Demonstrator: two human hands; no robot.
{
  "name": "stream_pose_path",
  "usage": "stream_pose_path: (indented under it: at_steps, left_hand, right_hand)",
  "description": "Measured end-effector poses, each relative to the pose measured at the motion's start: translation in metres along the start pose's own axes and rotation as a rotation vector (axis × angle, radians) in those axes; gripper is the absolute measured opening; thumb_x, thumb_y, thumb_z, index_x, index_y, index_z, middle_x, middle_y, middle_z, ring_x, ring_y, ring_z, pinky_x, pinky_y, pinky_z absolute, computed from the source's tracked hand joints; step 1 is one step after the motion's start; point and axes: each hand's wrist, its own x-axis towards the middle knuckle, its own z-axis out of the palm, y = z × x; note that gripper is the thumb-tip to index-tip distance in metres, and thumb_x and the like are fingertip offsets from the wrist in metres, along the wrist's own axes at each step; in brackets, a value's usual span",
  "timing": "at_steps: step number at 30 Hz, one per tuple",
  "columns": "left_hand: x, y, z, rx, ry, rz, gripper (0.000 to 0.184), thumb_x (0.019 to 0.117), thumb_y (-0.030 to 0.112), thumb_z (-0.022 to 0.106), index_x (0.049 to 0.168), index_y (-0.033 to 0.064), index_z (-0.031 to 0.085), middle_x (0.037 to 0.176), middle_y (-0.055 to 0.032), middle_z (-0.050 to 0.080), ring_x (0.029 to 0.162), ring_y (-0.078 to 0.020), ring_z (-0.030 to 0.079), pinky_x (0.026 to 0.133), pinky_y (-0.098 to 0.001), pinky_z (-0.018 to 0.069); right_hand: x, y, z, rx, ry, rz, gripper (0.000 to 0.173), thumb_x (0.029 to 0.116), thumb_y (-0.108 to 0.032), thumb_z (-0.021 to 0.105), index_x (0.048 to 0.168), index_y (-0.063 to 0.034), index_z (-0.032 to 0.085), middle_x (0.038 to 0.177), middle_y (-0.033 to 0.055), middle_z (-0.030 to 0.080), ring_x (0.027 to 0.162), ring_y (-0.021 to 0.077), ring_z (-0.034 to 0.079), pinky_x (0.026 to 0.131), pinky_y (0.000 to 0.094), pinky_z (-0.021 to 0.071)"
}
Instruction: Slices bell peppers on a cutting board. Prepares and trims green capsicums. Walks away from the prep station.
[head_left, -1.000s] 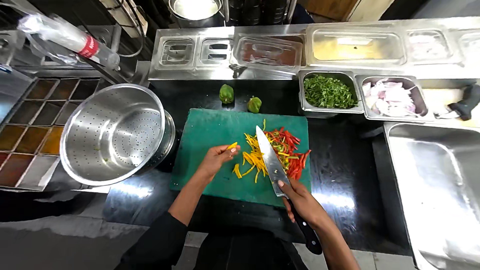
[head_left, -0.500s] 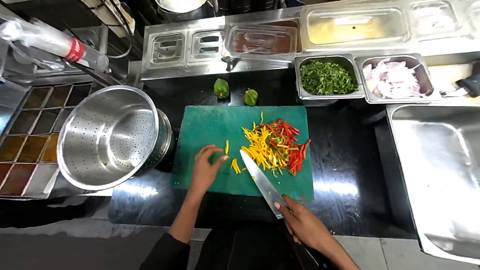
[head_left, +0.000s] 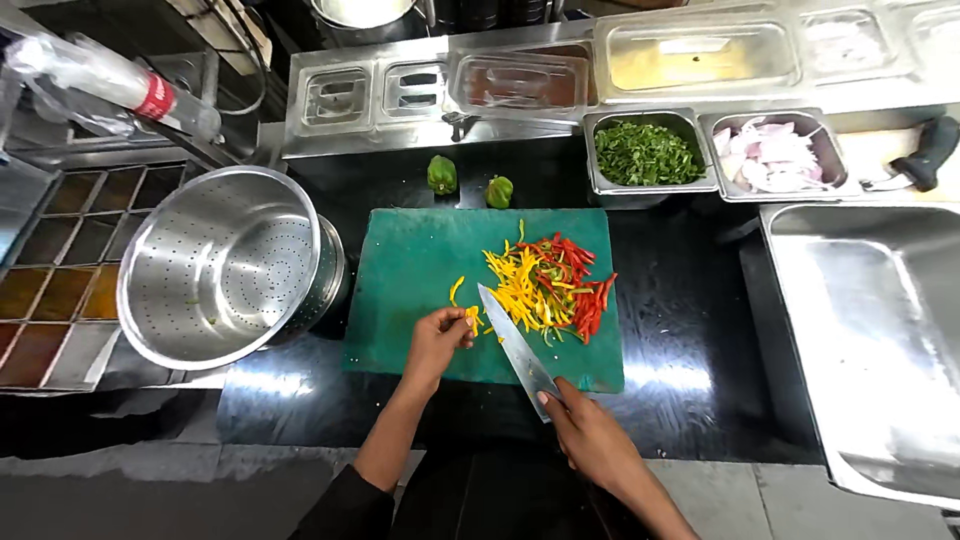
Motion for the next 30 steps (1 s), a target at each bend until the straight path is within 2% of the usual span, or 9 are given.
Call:
stream_pose_path:
  at_steps: [5,11,15,18,21,23,27,28,30]
  left_hand:
    - [-0.007,0.002,-0.015,-0.202,0.173,-0.022,0.010,0.1017,0.003,0.059,0.106,-0.0041,0.065,0.082,-0.0083,0.071,0.070,-0.0152,0.071,0.070,-0.0302,0.0625]
    - [-0.002,0.008,-0.075,-0.214,0.479,0.076,0.013,0.1046,0.012,0.057,0.104,0.0014,0.065,0.077,0.0000,0.066,0.065,-0.0078,0.065,0.064,-0.0245,0.0575]
    - [-0.004,0.023,-0.076,-0.295,0.380,0.096,0.008,0.1031,0.006,0.057,0.101,0.0031,0.065,0.078,-0.0008,0.068,0.066,-0.0089,0.067,0.065,-0.0251,0.0601]
    - [-0.015,0.023,-0.048,-0.328,0.191,0.093,0.010,0.1022,0.004,0.058,0.108,-0.0005,0.066,0.088,-0.0063,0.073,0.073,-0.0153,0.073,0.070,-0.0316,0.0638]
    - [-0.010,-0.003,-0.012,-0.131,0.090,0.019,0.017,0.1014,0.009,0.063,0.111,-0.0040,0.067,0.092,-0.0107,0.073,0.074,-0.0177,0.074,0.070,-0.0338,0.0648]
    - [0.000,-0.024,0.000,0.116,0.130,-0.041,0.021,0.1008,0.017,0.066,0.109,-0.0021,0.070,0.089,-0.0112,0.073,0.068,-0.0169,0.073,0.066,-0.0335,0.0646]
    - [0.001,-0.014,-0.009,0.423,0.124,-0.164,0.038,0.1042,0.037,0.060,0.107,0.0009,0.072,0.082,-0.0114,0.072,0.063,-0.0194,0.071,0.064,-0.0385,0.0632]
    - [0.000,-0.013,-0.014,0.482,0.132,-0.137,0.039,0.1056,0.038,0.056,0.109,0.0019,0.071,0.084,-0.0114,0.072,0.065,-0.0200,0.071,0.066,-0.0399,0.0624]
    - [0.000,-0.024,-0.024,0.574,0.184,0.118,0.025,0.1048,0.025,0.060,0.110,0.0029,0.072,0.096,-0.0122,0.072,0.076,-0.0215,0.071,0.073,-0.0419,0.0614]
  right_hand:
    - [-0.003,-0.006,0.005,-0.125,-0.008,-0.006,0.044,0.1101,-0.047,0.036,0.121,-0.0098,0.057,0.081,0.0127,0.063,0.073,0.0309,0.067,0.070,0.0508,0.0547]
    - [0.015,-0.018,0.007,-0.417,-0.236,-0.157,0.048,0.1106,-0.047,0.034,0.125,-0.0078,0.057,0.096,0.0216,0.067,0.096,0.0425,0.067,0.082,0.0615,0.0512]
    - [0.031,-0.026,-0.012,-0.472,-0.125,-0.037,0.048,0.1107,-0.045,0.037,0.129,-0.0070,0.059,0.103,0.0236,0.069,0.102,0.0448,0.067,0.086,0.0628,0.0511]
    - [0.035,-0.024,-0.028,-0.418,0.116,0.018,0.042,0.1101,-0.043,0.041,0.122,-0.0068,0.060,0.090,0.0207,0.068,0.089,0.0414,0.070,0.077,0.0596,0.0540]
    - [0.035,-0.020,-0.037,-0.285,0.227,0.020,0.040,0.1099,-0.041,0.043,0.120,-0.0066,0.060,0.078,0.0161,0.065,0.070,0.0341,0.068,0.067,0.0546,0.0555]
    - [0.031,-0.018,-0.035,-0.267,0.217,0.012,0.039,0.1099,-0.043,0.042,0.118,-0.0091,0.059,0.075,0.0126,0.063,0.066,0.0303,0.067,0.065,0.0519,0.0556]
    - [0.013,-0.025,-0.015,-0.342,0.134,-0.010,0.041,0.1098,-0.043,0.041,0.116,-0.0074,0.061,0.080,0.0167,0.065,0.079,0.0379,0.068,0.072,0.0570,0.0533]
    - [0.010,-0.028,-0.010,-0.377,0.103,-0.009,0.043,0.1100,-0.044,0.040,0.118,-0.0070,0.061,0.083,0.0183,0.067,0.083,0.0401,0.069,0.074,0.0583,0.0532]
    - [0.007,-0.033,-0.002,-0.462,0.047,0.018,0.045,0.1109,-0.045,0.035,0.122,-0.0081,0.060,0.088,0.0197,0.069,0.090,0.0421,0.070,0.077,0.0588,0.0531]
